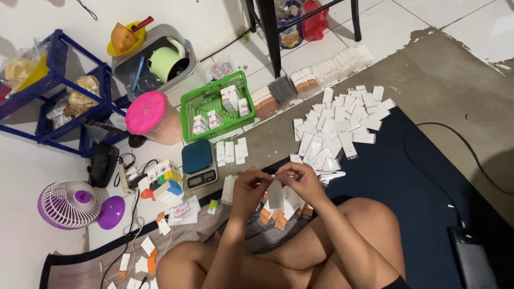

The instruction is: The person places small white boxes into clear plastic sleeves by hand, and then stacks the sleeved boxes together on the floor.

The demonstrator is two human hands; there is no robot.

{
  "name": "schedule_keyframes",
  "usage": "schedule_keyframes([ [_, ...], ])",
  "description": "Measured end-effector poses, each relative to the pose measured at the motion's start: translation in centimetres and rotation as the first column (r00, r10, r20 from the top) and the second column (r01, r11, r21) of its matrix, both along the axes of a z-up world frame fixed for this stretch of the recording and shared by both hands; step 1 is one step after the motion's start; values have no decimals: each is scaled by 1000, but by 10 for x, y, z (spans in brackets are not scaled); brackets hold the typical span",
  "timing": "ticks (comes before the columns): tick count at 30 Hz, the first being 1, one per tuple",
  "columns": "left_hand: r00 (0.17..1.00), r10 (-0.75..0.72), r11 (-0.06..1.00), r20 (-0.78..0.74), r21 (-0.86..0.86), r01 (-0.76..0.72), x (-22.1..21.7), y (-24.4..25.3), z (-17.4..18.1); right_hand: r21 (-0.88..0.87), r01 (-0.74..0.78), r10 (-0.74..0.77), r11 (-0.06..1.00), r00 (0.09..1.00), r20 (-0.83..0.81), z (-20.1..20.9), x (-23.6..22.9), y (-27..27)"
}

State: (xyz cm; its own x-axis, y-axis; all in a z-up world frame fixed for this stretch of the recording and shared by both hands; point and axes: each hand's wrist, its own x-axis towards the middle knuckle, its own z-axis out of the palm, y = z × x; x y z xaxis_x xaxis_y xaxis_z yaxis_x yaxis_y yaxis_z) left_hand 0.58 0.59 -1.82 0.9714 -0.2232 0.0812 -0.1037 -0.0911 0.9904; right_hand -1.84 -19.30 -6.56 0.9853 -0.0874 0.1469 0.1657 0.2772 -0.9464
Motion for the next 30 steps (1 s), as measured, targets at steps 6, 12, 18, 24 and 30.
schedule_keyframes([
  [6, 970, 130, 968, -204, -185, -169, -13, -9, -8, 120, 61, -65, 991, 998, 26, -40, 13, 9],
  [12, 916, 216, 953, -337, -132, -273, -29, -27, -16, 167, 131, -137, 977, 990, 23, -56, 15, 13],
  [18, 896, 296, 943, -330, -51, -330, -30, -33, -16, 183, 168, -180, 969, 982, 52, -57, 17, 18],
  [24, 879, 336, 924, -338, -63, -377, -30, -35, -31, 194, 188, -201, 963, 978, 52, -49, 15, 20],
  [30, 906, 319, 936, -277, -56, -347, -34, -40, -28, 138, 65, -62, 988, 998, -25, -19, 6, 11],
])
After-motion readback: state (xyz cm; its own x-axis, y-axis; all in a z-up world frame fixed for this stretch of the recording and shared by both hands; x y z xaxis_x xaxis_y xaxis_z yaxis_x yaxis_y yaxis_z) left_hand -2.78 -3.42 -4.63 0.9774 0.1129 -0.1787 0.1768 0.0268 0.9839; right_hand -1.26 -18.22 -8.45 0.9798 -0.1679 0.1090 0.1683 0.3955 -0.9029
